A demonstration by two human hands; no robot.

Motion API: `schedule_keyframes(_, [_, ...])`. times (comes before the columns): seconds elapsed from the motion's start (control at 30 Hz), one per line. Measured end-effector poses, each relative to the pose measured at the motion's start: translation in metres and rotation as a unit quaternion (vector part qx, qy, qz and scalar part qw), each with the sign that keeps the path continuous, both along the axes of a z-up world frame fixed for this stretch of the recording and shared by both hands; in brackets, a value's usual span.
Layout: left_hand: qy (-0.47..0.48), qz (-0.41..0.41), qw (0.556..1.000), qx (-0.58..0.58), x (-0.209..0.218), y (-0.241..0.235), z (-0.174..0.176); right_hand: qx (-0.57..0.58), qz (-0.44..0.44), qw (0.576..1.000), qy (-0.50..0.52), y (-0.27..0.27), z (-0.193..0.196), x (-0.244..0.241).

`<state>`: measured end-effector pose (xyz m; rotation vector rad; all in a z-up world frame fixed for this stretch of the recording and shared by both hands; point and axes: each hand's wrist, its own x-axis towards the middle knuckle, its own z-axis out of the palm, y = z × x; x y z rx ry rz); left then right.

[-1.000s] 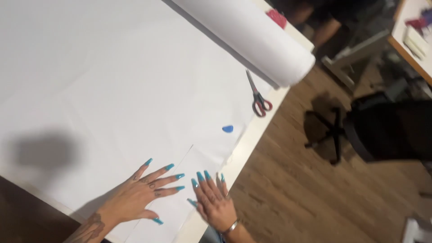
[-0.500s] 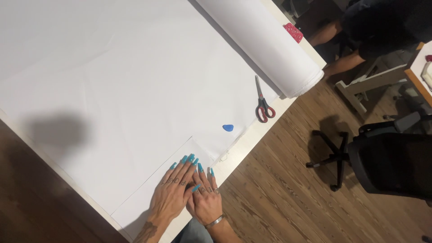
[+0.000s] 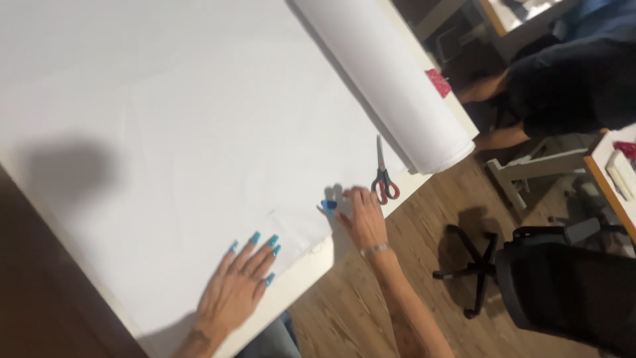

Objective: Marking a line on a white sheet of material and cutting it with scissors

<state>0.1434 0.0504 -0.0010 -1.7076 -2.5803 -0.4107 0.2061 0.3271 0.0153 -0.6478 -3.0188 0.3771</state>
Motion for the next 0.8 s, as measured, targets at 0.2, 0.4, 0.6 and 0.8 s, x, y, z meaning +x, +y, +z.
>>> schedule_keyframes(0.2, [0.014,0.015,1.0,0.004,0.001,-0.003,-0.002,-0.113,0.054,0.992,0.033,0.012,-0.025,-0.01])
schedule_keyframes(0.4, [0.025,-0.046,0.995,0.086,-0.01,0.006,-0.023,-0.2,-0.016,0.977,0.072,0.009,-0.022,-0.007])
schedule_keyframes(0.6, [0.024,-0.071,0.996,0.056,-0.013,0.002,-0.028,-0.294,-0.125,0.945,0.068,-0.002,-0.002,-0.003])
schedule_keyframes(0.8, [0.031,-0.06,0.997,0.021,-0.02,0.02,0.004,-0.271,-0.109,0.954,0.074,-0.045,-0.007,0.032])
